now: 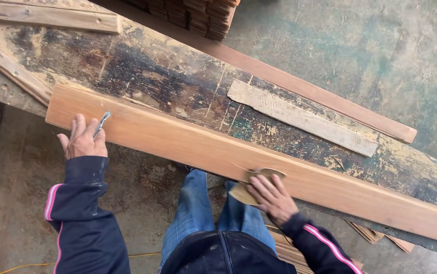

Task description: Manually sanding a long wooden plank using sandpaper on a workbench.

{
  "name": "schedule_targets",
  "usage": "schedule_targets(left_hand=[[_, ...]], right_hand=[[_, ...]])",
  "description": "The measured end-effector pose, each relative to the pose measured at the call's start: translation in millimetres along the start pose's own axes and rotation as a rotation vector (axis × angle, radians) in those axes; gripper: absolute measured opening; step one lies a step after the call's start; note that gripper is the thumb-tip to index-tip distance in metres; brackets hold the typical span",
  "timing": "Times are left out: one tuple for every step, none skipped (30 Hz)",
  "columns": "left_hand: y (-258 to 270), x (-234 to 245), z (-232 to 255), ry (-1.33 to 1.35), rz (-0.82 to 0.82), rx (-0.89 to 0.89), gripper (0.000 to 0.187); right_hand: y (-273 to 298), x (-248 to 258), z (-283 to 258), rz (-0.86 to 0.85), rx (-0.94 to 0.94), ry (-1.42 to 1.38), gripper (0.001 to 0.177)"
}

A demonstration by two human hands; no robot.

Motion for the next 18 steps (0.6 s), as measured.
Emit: schedule_targets(left_hand=[[2.4, -1.8, -5.0, -0.005, 0.001, 0.004, 0.041], [0.7, -2.8, -5.6, -0.027, 0.011, -0.019, 0.041], [-0.9, -4.8, -6.0, -0.049, 0.021, -0.042, 0.041], [3.7, -5.3, -4.8, -0.053, 0.011, -0.044, 0.041], [8.7, -5.2, -3.1, -0.078, 0.015, -0.037, 0.038], [3.4, -3.8, 3.7, -0.101, 0.026, -0.046, 0.035], [-2.7, -8.8, -6.1, -0.102, 0.022, -0.063, 0.035], [0.0, -14.3, -15.8, -0.129, 0.046, -0.090, 0.034], [2.8, -19.8, -26.1, -0.155, 0.071, -0.118, 0.034], [6.1, -14.3, -5.2, -0.159, 0.070, -0.126, 0.034], [8.1, -9.2, 11.3, -0.233, 0.059, -0.066, 0.037], [12.1, -2.7, 26.0, -0.310, 0.043, -0.005, 0.039], [12.4, -2.6, 29.1, -0.317, 0.038, -0.013, 0.039], [9.5, -6.5, 24.1, -0.323, -0.005, 0.068, 0.025], [6.4, -9.3, 16.8, -0.327, -0.048, 0.149, 0.016], [5.2, -13.9, 11.5, -0.323, -0.049, 0.155, 0.016], [4.1, -15.2, 11.1, -0.324, -0.001, 0.094, 0.017], [7.7, -14.7, 7.7, -0.326, 0.047, 0.040, 0.018]], right_hand=[[26.6, -5.9, 9.2, 0.002, 0.004, -0.004, 0.065], [52.7, -12.7, 26.0, -0.006, -0.059, -0.052, 0.065], [79.7, -21.0, 43.1, -0.014, -0.122, -0.101, 0.066], [72.7, -22.1, 39.7, -0.018, -0.126, -0.110, 0.066], [65.7, -22.8, 31.7, -0.019, -0.076, -0.096, 0.065], [57.1, -21.3, 28.0, -0.012, -0.037, -0.074, 0.064], [21.5, -11.3, 20.0, -0.007, -0.054, -0.075, 0.064], [-11.4, -1.8, 2.7, -0.005, 0.034, -0.070, 0.063], [-44.3, 7.5, -14.5, -0.003, 0.123, -0.066, 0.063], [-53.4, 14.6, -17.8, 0.003, 0.116, -0.067, 0.063], [-63.5, 20.6, -23.1, -0.013, 0.128, -0.052, 0.063], [-73.5, 26.7, -31.2, -0.030, 0.140, -0.042, 0.063], [-46.3, 17.0, -20.5, -0.026, 0.132, -0.050, 0.063], [-21.3, 10.1, -3.2, -0.006, 0.117, -0.134, 0.064], [1.7, 3.0, 13.0, 0.014, 0.101, -0.218, 0.065], [49.4, -8.8, 29.1, 0.008, 0.106, -0.215, 0.065], [97.0, -17.2, 58.4, 0.059, -0.036, -0.230, 0.066], [145.1, -25.9, 87.0, 0.107, -0.172, -0.247, 0.072]])
Point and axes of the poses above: each hand's wrist, its own y-axis away from the middle knuckle, its own x-axis out of the back of the hand, z = x × y, the point moved 9 cm from there along -y, towards the middle knuckle, and after that the axes turned 15 degrees about -z, right-handed, at the moved point
